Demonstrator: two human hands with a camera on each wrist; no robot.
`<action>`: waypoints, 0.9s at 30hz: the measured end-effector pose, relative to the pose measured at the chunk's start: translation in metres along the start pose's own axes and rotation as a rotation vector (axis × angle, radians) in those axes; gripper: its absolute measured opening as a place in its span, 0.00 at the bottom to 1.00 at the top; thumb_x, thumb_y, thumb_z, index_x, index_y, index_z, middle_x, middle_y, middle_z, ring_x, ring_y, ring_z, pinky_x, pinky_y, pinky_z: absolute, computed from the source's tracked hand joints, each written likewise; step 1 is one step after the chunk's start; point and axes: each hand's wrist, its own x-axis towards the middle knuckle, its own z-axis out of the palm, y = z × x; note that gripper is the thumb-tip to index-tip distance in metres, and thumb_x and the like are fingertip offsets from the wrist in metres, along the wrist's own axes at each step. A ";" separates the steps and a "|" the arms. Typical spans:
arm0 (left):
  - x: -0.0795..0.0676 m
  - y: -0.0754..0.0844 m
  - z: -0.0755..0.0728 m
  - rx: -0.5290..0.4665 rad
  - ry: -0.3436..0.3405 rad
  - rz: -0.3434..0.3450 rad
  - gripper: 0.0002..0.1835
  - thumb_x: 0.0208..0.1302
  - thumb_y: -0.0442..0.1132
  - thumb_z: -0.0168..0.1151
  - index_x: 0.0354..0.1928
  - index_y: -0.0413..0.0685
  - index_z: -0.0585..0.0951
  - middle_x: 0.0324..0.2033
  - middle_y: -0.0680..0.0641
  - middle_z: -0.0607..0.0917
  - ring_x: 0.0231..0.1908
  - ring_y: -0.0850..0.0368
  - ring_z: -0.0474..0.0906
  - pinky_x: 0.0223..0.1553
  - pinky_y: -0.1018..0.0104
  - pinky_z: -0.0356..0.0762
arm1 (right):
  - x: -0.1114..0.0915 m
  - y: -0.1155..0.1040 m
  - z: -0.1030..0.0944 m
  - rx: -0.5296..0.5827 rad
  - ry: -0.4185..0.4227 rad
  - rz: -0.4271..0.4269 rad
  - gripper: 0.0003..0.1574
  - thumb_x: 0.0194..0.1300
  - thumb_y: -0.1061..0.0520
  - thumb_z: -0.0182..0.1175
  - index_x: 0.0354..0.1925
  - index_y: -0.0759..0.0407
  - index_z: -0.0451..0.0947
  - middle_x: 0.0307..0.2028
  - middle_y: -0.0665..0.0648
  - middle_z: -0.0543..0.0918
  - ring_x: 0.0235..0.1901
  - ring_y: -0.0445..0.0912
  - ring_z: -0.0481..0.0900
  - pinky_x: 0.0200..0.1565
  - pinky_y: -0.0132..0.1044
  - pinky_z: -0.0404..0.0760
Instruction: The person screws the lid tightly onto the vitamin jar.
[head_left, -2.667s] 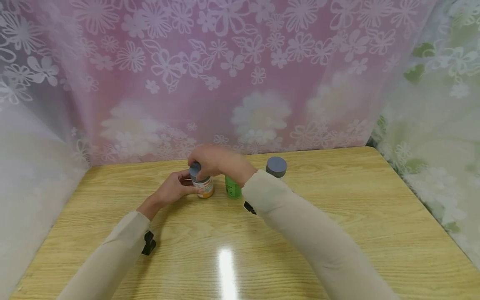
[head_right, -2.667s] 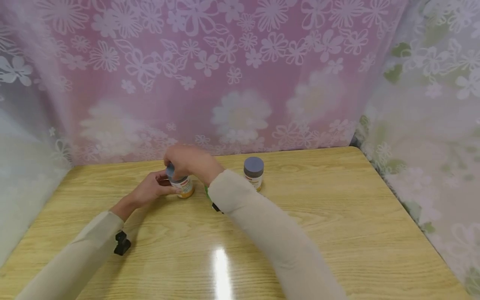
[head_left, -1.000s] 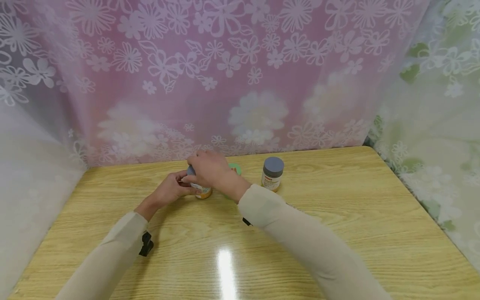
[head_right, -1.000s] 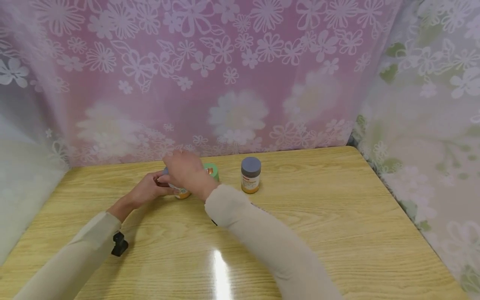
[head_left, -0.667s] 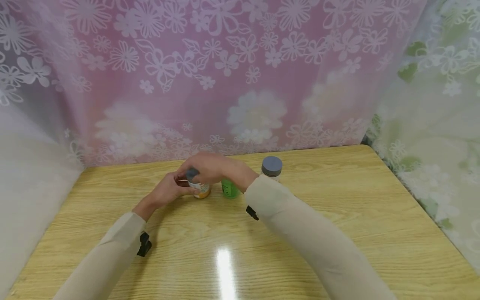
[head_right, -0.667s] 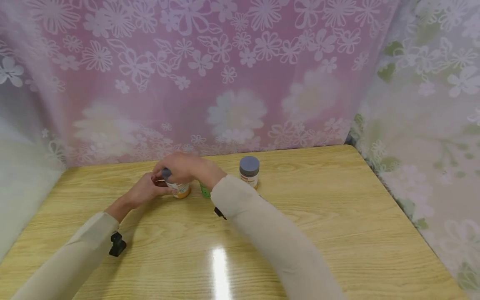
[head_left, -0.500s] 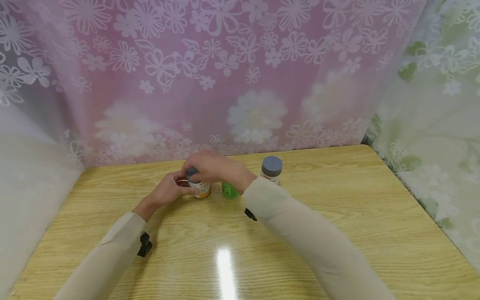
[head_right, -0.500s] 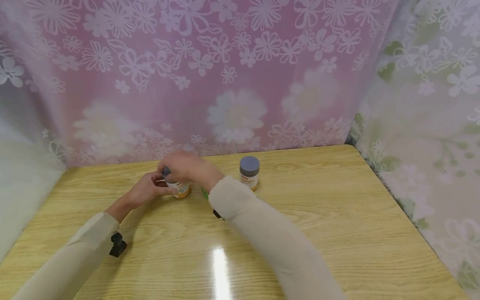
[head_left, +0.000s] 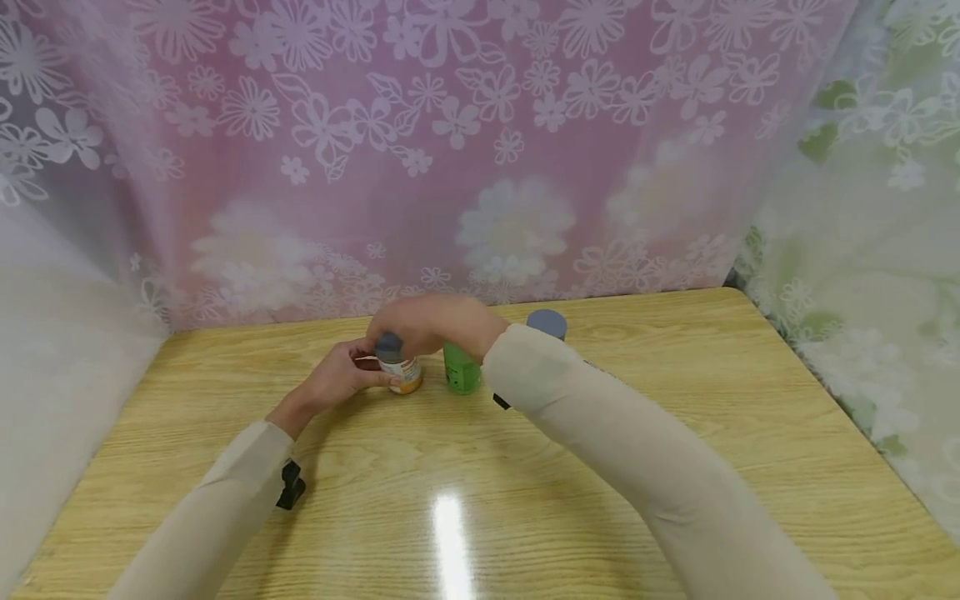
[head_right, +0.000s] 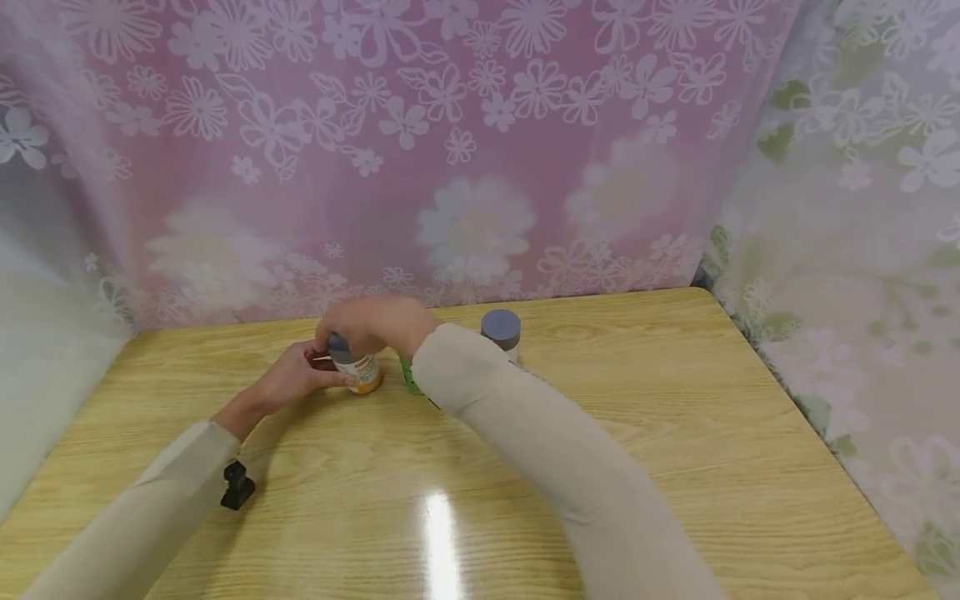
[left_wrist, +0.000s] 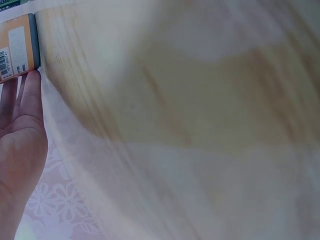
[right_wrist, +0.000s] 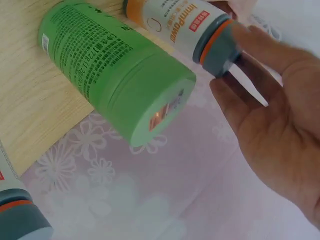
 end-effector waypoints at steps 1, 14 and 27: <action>0.000 0.000 0.000 -0.004 0.002 -0.005 0.28 0.58 0.38 0.70 0.61 0.38 0.74 0.56 0.39 0.76 0.54 0.45 0.76 0.49 0.55 0.77 | 0.001 0.000 0.000 0.011 -0.008 -0.004 0.18 0.69 0.63 0.57 0.55 0.50 0.79 0.52 0.48 0.77 0.47 0.42 0.73 0.48 0.34 0.72; -0.001 0.001 0.001 -0.001 -0.009 0.015 0.32 0.60 0.39 0.68 0.65 0.44 0.70 0.59 0.41 0.74 0.55 0.46 0.75 0.49 0.57 0.78 | 0.009 -0.015 0.001 -0.206 -0.001 0.214 0.32 0.68 0.42 0.57 0.67 0.46 0.66 0.62 0.50 0.69 0.57 0.44 0.70 0.52 0.38 0.73; -0.001 0.000 0.001 0.003 -0.010 0.011 0.33 0.60 0.39 0.68 0.67 0.43 0.68 0.60 0.40 0.73 0.55 0.45 0.75 0.49 0.58 0.77 | 0.009 -0.015 0.005 -0.140 0.058 0.251 0.19 0.68 0.48 0.59 0.54 0.52 0.75 0.43 0.48 0.78 0.38 0.40 0.74 0.37 0.32 0.74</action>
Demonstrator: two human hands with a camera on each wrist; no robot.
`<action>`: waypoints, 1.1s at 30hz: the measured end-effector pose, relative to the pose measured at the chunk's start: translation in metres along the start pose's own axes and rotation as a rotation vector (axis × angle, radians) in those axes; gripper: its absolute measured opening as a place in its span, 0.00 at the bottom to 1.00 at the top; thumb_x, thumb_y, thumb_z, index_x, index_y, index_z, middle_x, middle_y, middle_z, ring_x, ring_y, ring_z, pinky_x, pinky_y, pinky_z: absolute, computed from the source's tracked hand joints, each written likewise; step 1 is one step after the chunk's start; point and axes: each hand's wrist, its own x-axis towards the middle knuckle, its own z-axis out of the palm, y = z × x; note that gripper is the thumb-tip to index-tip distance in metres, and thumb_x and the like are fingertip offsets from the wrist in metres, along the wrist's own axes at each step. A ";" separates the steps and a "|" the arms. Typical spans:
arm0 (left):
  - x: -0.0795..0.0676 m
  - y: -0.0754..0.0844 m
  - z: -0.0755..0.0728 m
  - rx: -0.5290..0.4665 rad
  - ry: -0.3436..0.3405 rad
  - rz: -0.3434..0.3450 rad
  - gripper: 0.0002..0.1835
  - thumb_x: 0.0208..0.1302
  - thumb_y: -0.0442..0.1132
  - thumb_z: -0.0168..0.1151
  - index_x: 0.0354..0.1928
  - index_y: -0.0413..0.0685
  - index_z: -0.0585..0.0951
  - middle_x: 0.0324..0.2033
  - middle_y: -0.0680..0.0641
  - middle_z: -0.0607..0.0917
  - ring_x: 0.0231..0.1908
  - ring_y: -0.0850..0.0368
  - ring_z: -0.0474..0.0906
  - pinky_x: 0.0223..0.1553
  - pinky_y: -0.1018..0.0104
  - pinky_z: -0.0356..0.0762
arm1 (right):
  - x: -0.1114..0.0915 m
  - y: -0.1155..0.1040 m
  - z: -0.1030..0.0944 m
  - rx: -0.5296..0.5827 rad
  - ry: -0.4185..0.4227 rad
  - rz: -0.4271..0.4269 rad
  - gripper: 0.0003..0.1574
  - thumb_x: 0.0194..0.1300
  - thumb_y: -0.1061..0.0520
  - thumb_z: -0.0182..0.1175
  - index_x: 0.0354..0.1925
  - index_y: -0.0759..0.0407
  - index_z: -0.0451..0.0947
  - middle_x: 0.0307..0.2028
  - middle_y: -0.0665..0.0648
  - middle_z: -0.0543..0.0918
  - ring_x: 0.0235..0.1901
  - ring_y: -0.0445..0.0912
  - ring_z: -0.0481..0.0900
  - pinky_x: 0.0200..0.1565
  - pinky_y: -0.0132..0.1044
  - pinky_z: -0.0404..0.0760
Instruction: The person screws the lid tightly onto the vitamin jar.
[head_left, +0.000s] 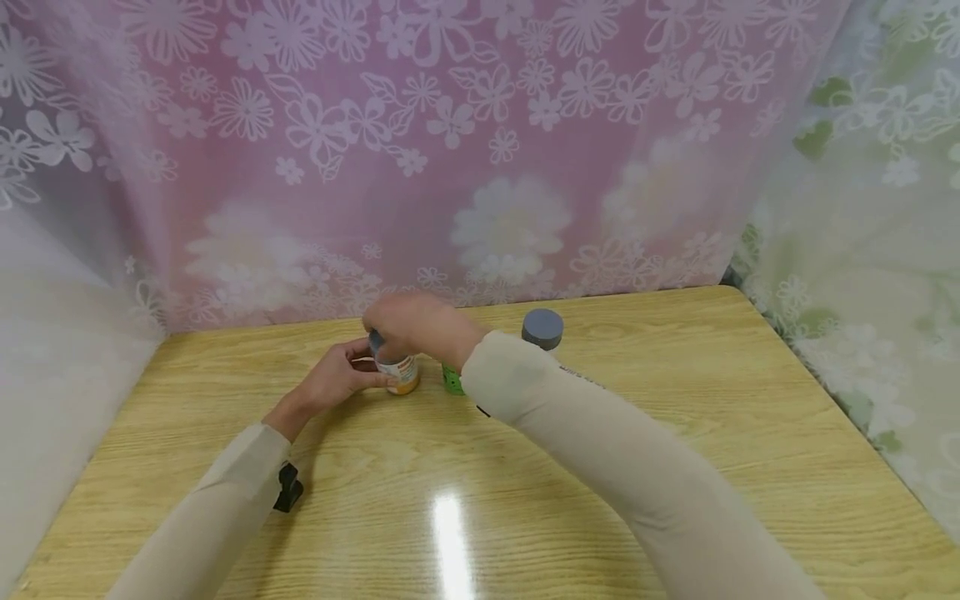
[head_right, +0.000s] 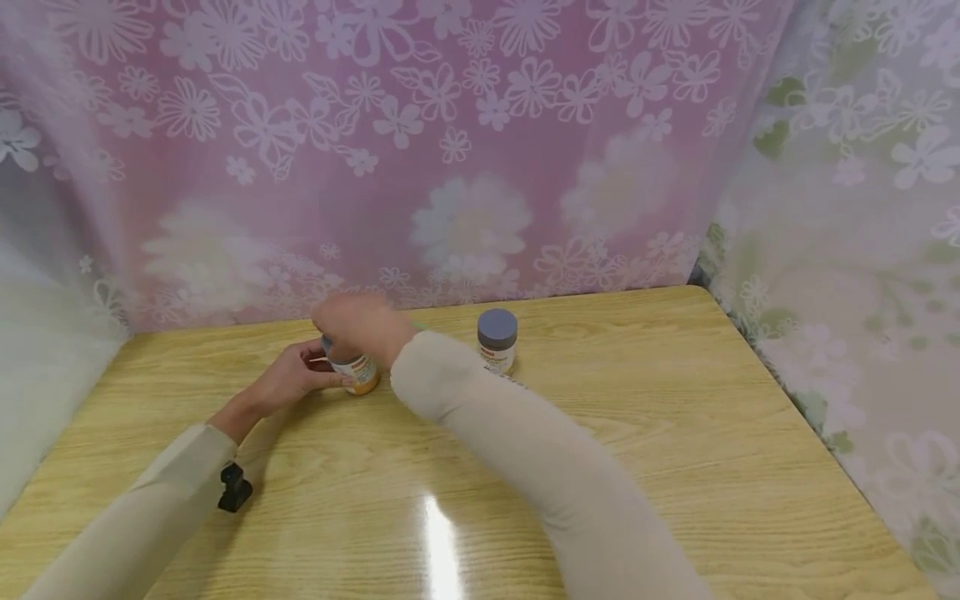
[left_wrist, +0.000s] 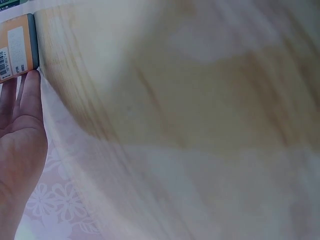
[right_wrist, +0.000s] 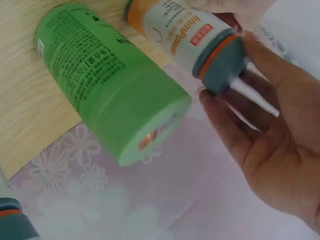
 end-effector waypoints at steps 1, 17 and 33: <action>0.000 0.000 0.000 0.000 -0.005 0.002 0.34 0.60 0.39 0.68 0.67 0.45 0.68 0.60 0.41 0.74 0.55 0.47 0.75 0.50 0.57 0.77 | 0.000 -0.001 0.001 -0.021 0.005 0.018 0.19 0.68 0.45 0.58 0.52 0.52 0.75 0.41 0.48 0.78 0.36 0.41 0.74 0.35 0.32 0.73; 0.002 0.001 0.002 -0.007 0.002 -0.005 0.31 0.59 0.38 0.69 0.63 0.37 0.71 0.59 0.38 0.73 0.56 0.42 0.74 0.49 0.58 0.78 | -0.005 0.006 0.001 0.083 -0.024 -0.082 0.24 0.67 0.57 0.60 0.61 0.50 0.74 0.53 0.47 0.75 0.48 0.40 0.72 0.45 0.33 0.74; 0.001 0.000 0.001 0.027 0.008 -0.031 0.33 0.60 0.41 0.69 0.65 0.37 0.69 0.61 0.37 0.71 0.58 0.42 0.72 0.50 0.57 0.77 | -0.004 0.008 0.005 0.072 -0.023 -0.104 0.27 0.68 0.56 0.60 0.64 0.46 0.72 0.61 0.47 0.71 0.58 0.43 0.69 0.51 0.35 0.73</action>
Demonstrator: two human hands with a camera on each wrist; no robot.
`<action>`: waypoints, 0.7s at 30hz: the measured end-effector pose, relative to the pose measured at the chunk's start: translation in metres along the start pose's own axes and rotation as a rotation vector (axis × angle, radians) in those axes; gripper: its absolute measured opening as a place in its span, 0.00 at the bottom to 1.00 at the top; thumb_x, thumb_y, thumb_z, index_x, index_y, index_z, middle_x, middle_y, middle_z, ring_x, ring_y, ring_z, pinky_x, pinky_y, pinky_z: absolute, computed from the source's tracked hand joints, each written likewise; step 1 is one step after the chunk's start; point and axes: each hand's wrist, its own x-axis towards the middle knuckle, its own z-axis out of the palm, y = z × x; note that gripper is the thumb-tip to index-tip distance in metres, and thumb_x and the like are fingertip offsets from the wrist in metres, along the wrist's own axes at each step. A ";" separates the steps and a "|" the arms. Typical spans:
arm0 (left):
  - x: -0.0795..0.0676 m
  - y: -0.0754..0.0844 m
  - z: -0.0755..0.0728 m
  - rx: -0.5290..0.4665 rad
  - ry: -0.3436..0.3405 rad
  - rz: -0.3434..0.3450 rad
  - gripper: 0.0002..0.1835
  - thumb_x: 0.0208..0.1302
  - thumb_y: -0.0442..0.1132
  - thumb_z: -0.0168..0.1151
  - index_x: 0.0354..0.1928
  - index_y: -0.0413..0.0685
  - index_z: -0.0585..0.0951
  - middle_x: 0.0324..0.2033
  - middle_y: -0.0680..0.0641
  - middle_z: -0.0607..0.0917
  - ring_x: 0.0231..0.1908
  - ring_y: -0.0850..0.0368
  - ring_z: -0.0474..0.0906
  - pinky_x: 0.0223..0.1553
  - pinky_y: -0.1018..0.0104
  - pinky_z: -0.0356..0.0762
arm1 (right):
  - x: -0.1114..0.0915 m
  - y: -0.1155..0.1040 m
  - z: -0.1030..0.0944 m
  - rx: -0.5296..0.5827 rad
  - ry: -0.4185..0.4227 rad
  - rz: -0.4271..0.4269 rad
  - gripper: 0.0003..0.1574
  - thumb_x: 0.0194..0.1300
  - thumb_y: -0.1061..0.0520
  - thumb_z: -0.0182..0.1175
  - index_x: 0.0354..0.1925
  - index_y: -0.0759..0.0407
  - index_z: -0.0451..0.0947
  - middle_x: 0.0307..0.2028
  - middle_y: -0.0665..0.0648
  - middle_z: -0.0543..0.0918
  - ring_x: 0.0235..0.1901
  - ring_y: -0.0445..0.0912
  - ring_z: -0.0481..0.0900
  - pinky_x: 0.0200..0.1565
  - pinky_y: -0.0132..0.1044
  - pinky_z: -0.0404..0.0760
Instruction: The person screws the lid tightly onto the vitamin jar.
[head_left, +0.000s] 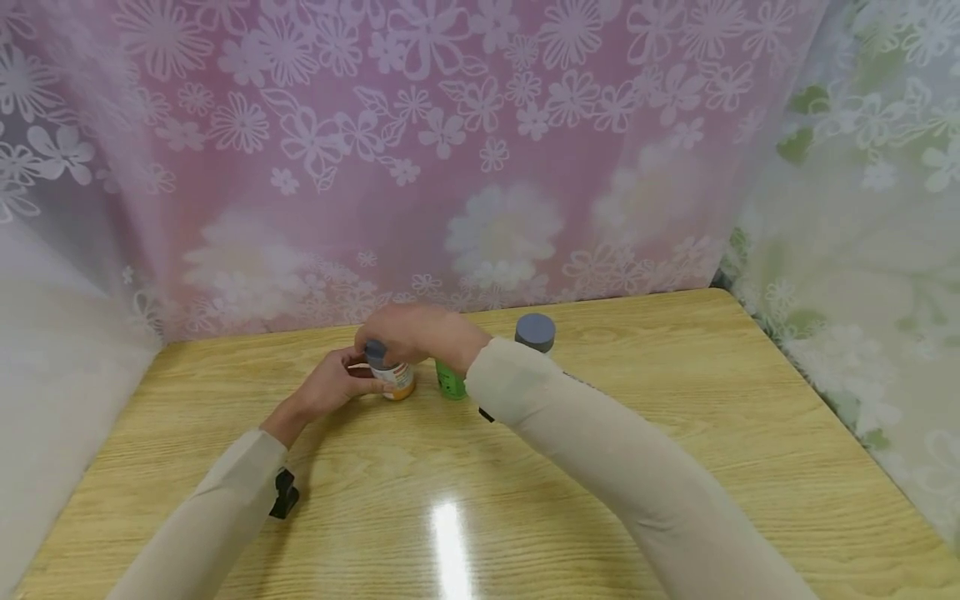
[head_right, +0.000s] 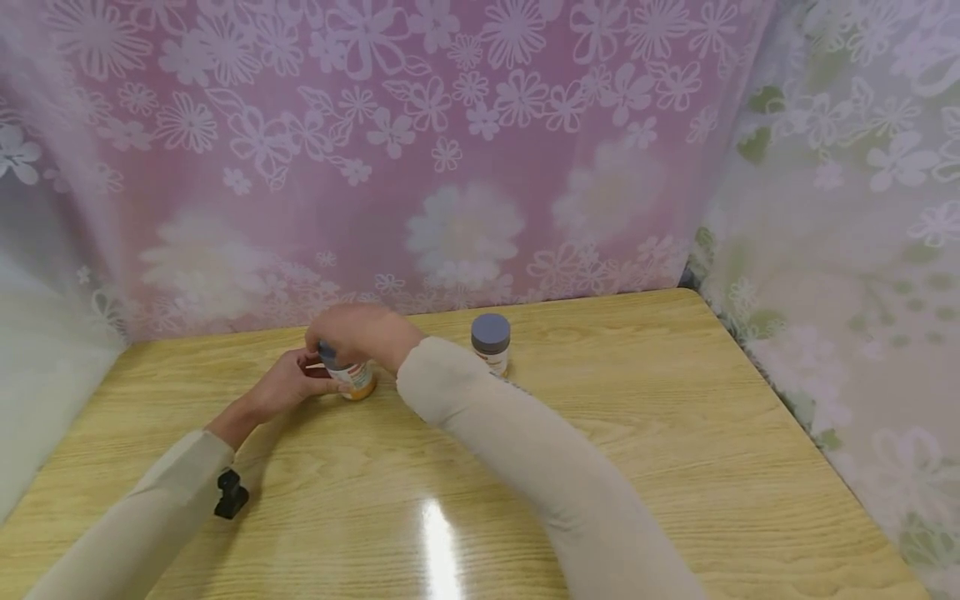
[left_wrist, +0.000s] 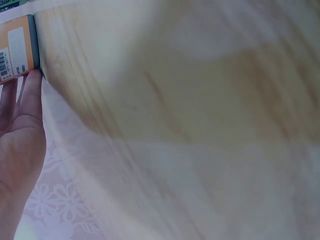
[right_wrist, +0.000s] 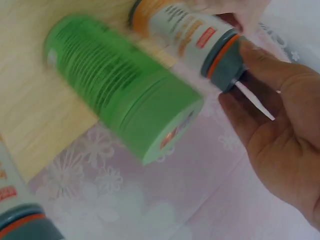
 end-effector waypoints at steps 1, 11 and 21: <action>0.000 0.001 0.000 -0.001 0.004 -0.003 0.33 0.60 0.41 0.69 0.65 0.36 0.69 0.61 0.37 0.71 0.58 0.42 0.72 0.50 0.57 0.77 | -0.001 0.001 0.000 0.011 0.001 0.003 0.26 0.68 0.56 0.60 0.63 0.46 0.73 0.58 0.47 0.73 0.56 0.42 0.70 0.50 0.35 0.73; -0.002 0.001 0.004 0.013 0.045 0.012 0.31 0.58 0.41 0.70 0.62 0.39 0.72 0.58 0.39 0.74 0.56 0.44 0.74 0.48 0.58 0.78 | -0.004 0.001 0.008 -0.063 0.094 -0.037 0.24 0.68 0.54 0.60 0.62 0.47 0.74 0.55 0.45 0.76 0.53 0.41 0.73 0.50 0.34 0.73; -0.001 -0.001 0.005 0.012 0.033 0.011 0.28 0.59 0.40 0.69 0.59 0.35 0.73 0.59 0.37 0.71 0.57 0.42 0.73 0.48 0.59 0.78 | -0.005 -0.002 0.024 -0.059 0.210 0.021 0.26 0.67 0.51 0.61 0.63 0.46 0.73 0.58 0.45 0.76 0.56 0.41 0.73 0.54 0.34 0.72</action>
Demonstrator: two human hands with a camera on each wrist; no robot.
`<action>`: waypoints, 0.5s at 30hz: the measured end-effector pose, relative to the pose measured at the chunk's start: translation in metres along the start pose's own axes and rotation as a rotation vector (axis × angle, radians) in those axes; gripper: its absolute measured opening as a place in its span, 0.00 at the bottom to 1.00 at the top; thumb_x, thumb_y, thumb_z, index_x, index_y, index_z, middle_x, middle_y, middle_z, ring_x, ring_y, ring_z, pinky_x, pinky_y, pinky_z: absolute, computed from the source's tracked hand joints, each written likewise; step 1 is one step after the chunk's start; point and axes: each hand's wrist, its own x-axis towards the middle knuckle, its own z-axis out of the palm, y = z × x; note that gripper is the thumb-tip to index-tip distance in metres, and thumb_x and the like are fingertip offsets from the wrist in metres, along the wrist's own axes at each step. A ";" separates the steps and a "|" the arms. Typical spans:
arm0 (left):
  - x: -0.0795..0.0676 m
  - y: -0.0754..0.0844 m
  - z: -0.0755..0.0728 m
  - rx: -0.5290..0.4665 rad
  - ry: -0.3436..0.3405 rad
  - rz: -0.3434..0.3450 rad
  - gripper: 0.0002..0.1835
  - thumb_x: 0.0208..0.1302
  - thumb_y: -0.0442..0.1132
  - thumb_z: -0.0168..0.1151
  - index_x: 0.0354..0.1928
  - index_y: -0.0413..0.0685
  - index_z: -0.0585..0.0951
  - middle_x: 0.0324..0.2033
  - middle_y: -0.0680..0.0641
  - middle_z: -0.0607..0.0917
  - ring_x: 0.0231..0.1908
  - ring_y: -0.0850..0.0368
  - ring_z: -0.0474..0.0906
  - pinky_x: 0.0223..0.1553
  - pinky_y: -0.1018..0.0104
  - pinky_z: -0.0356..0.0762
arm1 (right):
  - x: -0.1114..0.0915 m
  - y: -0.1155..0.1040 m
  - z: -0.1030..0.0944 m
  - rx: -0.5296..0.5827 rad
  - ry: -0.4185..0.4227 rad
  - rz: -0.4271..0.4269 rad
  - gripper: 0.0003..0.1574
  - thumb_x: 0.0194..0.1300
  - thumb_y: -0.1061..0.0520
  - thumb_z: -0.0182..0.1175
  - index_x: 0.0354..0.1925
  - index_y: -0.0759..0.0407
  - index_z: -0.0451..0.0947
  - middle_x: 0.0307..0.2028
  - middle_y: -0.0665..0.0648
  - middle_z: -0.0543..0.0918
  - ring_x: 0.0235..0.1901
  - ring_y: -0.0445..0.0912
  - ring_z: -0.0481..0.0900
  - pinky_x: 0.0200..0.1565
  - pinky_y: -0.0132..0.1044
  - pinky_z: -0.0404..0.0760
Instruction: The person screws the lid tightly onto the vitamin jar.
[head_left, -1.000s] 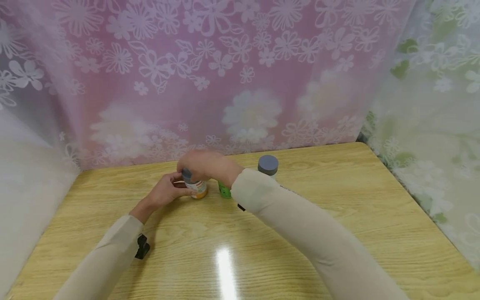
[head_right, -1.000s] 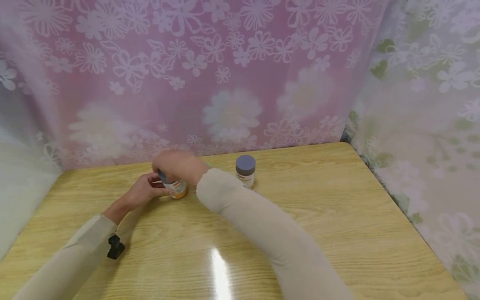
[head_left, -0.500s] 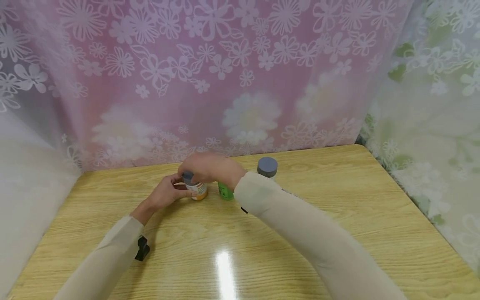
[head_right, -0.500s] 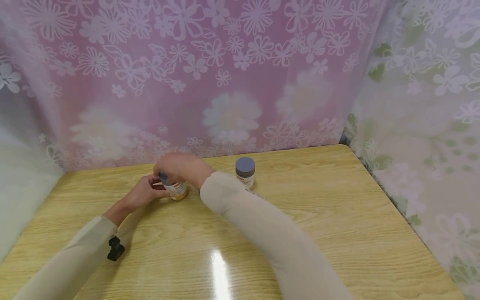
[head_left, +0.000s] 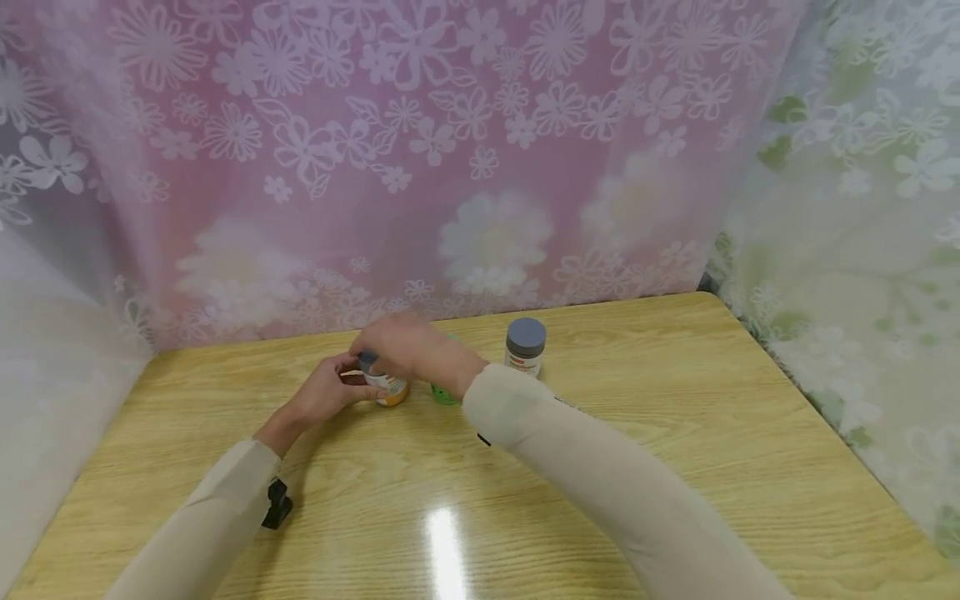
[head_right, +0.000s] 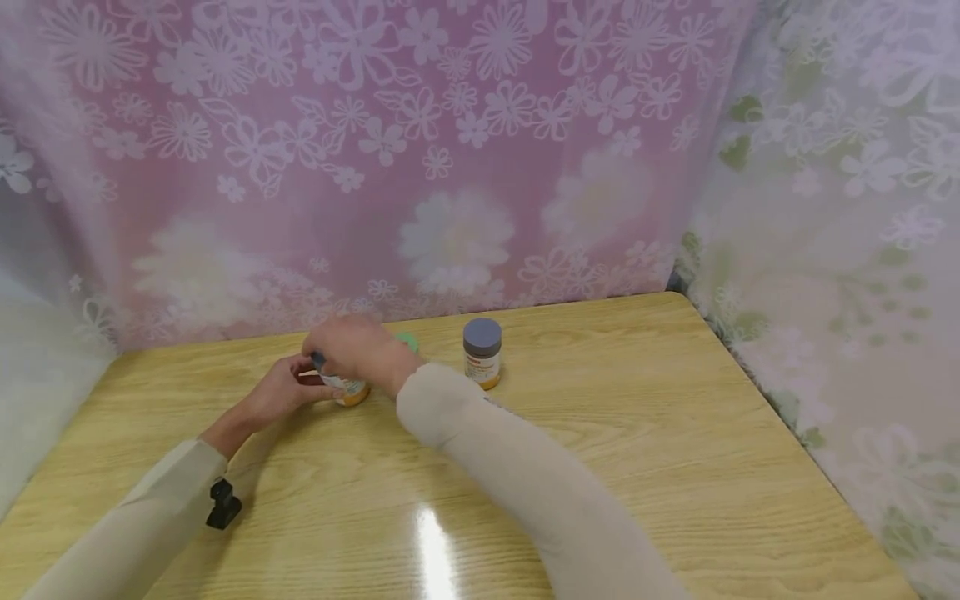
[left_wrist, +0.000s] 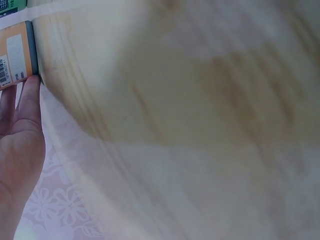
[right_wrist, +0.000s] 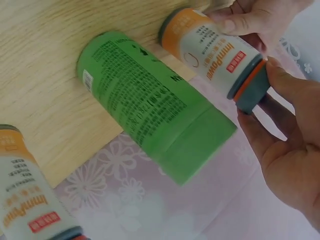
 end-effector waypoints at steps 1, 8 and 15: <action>0.000 0.000 0.000 -0.008 -0.002 0.001 0.28 0.59 0.39 0.69 0.59 0.35 0.73 0.59 0.37 0.71 0.57 0.42 0.73 0.48 0.59 0.78 | -0.001 0.000 0.002 0.014 0.015 -0.001 0.26 0.67 0.51 0.61 0.62 0.46 0.74 0.57 0.45 0.76 0.55 0.41 0.74 0.54 0.34 0.72; -0.001 -0.002 0.000 -0.006 -0.025 0.011 0.31 0.60 0.40 0.68 0.63 0.37 0.69 0.59 0.37 0.72 0.57 0.41 0.72 0.49 0.57 0.77 | -0.003 0.004 0.012 0.032 0.065 -0.023 0.25 0.68 0.51 0.60 0.63 0.47 0.73 0.58 0.47 0.75 0.56 0.43 0.73 0.59 0.37 0.68; -0.002 -0.001 0.003 0.003 -0.016 0.048 0.38 0.60 0.42 0.68 0.70 0.46 0.62 0.57 0.40 0.73 0.57 0.43 0.72 0.49 0.56 0.78 | -0.011 0.011 0.010 0.049 0.006 -0.029 0.32 0.71 0.43 0.53 0.69 0.43 0.63 0.71 0.50 0.57 0.69 0.48 0.56 0.66 0.43 0.59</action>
